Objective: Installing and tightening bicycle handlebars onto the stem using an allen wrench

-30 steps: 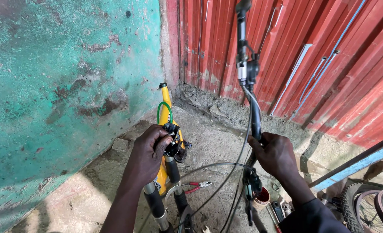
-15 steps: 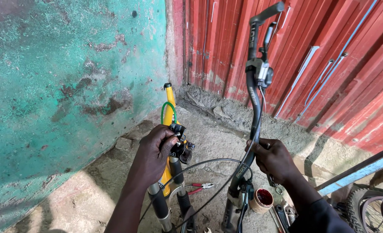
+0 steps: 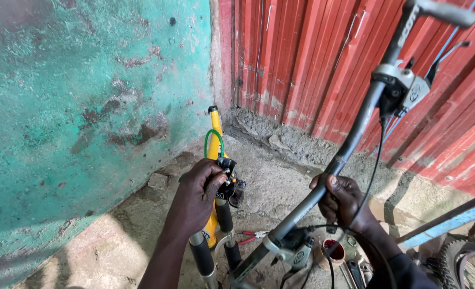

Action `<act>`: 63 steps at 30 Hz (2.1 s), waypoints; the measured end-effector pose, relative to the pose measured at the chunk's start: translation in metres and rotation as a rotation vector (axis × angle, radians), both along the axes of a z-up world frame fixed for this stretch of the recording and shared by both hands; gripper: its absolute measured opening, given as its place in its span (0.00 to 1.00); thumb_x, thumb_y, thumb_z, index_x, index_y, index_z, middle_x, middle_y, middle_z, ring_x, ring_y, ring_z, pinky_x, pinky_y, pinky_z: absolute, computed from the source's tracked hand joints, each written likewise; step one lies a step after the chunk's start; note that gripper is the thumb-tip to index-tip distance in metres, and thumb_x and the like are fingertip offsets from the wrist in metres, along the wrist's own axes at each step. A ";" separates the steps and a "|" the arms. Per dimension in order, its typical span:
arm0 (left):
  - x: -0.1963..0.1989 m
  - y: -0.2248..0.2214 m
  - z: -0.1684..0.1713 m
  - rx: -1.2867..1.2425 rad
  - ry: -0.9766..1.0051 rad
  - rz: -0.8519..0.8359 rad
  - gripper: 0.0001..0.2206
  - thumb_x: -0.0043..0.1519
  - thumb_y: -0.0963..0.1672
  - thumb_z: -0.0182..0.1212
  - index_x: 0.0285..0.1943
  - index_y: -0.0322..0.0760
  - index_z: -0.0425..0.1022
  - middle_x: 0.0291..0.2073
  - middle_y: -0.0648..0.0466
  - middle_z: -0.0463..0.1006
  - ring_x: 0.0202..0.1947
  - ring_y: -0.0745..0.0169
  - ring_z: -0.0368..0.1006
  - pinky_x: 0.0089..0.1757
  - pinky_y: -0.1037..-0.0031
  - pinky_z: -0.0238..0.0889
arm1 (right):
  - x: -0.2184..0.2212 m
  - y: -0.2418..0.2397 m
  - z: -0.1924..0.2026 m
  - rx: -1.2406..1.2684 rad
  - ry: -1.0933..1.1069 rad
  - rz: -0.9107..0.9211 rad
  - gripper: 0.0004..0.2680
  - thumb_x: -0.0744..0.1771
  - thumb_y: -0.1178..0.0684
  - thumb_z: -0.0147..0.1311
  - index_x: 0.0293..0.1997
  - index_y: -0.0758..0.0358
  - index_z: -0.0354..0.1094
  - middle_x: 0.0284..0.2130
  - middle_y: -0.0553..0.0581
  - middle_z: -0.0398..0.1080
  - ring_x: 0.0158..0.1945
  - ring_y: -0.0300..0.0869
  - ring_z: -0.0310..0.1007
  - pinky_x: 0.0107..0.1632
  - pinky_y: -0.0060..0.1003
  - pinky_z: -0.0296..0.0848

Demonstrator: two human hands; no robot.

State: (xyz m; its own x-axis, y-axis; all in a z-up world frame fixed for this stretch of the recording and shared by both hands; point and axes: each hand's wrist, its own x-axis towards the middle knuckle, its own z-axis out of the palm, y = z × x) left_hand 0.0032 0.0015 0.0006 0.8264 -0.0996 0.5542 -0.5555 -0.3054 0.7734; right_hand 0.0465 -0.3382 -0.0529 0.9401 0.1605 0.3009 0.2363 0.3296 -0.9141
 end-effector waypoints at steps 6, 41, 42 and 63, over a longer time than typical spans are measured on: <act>0.000 -0.008 0.004 0.143 0.005 0.123 0.08 0.69 0.44 0.54 0.36 0.38 0.70 0.32 0.55 0.72 0.32 0.62 0.67 0.37 0.70 0.60 | -0.022 0.027 0.011 0.106 0.336 0.088 0.15 0.71 0.44 0.47 0.40 0.70 0.69 0.11 0.48 0.46 0.10 0.35 0.47 0.11 0.28 0.47; -0.011 -0.020 0.029 0.063 0.107 0.142 0.07 0.65 0.42 0.55 0.33 0.40 0.71 0.27 0.55 0.74 0.28 0.65 0.67 0.34 0.69 0.61 | -0.052 0.147 0.048 -0.144 0.756 0.404 0.23 0.71 0.36 0.51 0.18 0.59 0.55 0.09 0.51 0.50 0.08 0.35 0.46 0.12 0.30 0.45; -0.011 -0.020 0.025 0.092 0.106 0.154 0.07 0.65 0.43 0.55 0.33 0.41 0.71 0.26 0.55 0.74 0.28 0.63 0.67 0.33 0.68 0.61 | -0.050 0.144 0.044 -0.176 0.764 0.431 0.26 0.71 0.34 0.50 0.13 0.59 0.52 0.05 0.54 0.49 0.07 0.37 0.45 0.13 0.31 0.46; 0.022 -0.011 -0.018 0.158 -0.003 0.043 0.05 0.67 0.44 0.56 0.38 0.39 0.72 0.33 0.55 0.74 0.36 0.62 0.71 0.40 0.71 0.64 | 0.002 0.123 0.019 -0.358 0.568 0.232 0.19 0.60 0.43 0.71 0.25 0.58 0.56 0.11 0.49 0.47 0.13 0.33 0.40 0.16 0.31 0.39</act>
State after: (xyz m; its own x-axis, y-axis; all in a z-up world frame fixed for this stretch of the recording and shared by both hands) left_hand 0.0255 -0.0099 -0.0170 0.8304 -0.1497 0.5367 -0.5411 -0.4467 0.7125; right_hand 0.0485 -0.2150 -0.0343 0.8653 0.3733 -0.3345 -0.3490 -0.0303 -0.9366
